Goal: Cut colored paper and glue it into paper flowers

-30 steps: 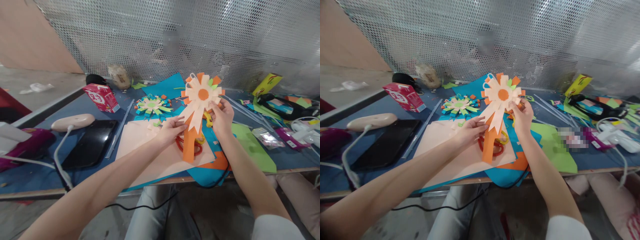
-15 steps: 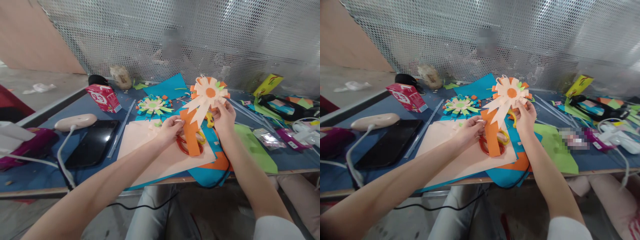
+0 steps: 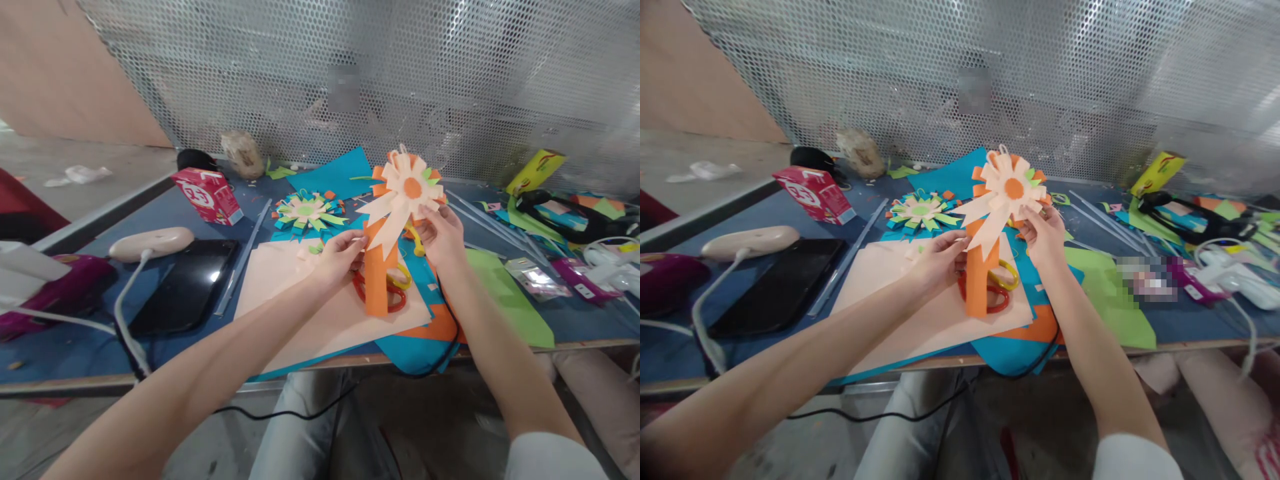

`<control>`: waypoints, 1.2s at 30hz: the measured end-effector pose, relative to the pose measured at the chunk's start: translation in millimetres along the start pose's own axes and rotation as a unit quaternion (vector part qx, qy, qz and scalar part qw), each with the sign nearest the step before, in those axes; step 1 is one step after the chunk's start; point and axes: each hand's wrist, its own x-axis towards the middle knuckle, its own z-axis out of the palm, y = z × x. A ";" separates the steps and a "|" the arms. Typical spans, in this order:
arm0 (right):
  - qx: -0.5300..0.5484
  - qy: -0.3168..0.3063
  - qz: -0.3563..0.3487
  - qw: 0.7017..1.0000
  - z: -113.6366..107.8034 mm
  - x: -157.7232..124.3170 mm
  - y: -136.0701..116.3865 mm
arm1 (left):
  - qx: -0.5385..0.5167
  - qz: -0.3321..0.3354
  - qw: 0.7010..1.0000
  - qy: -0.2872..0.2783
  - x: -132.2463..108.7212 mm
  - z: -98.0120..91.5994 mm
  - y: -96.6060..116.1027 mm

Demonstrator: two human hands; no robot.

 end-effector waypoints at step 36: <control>0.035 -0.028 0.019 0.999 -7.9 5.3 3.7 | -0.046 0.053 0.997 0.011 2.5 -2.8 1.1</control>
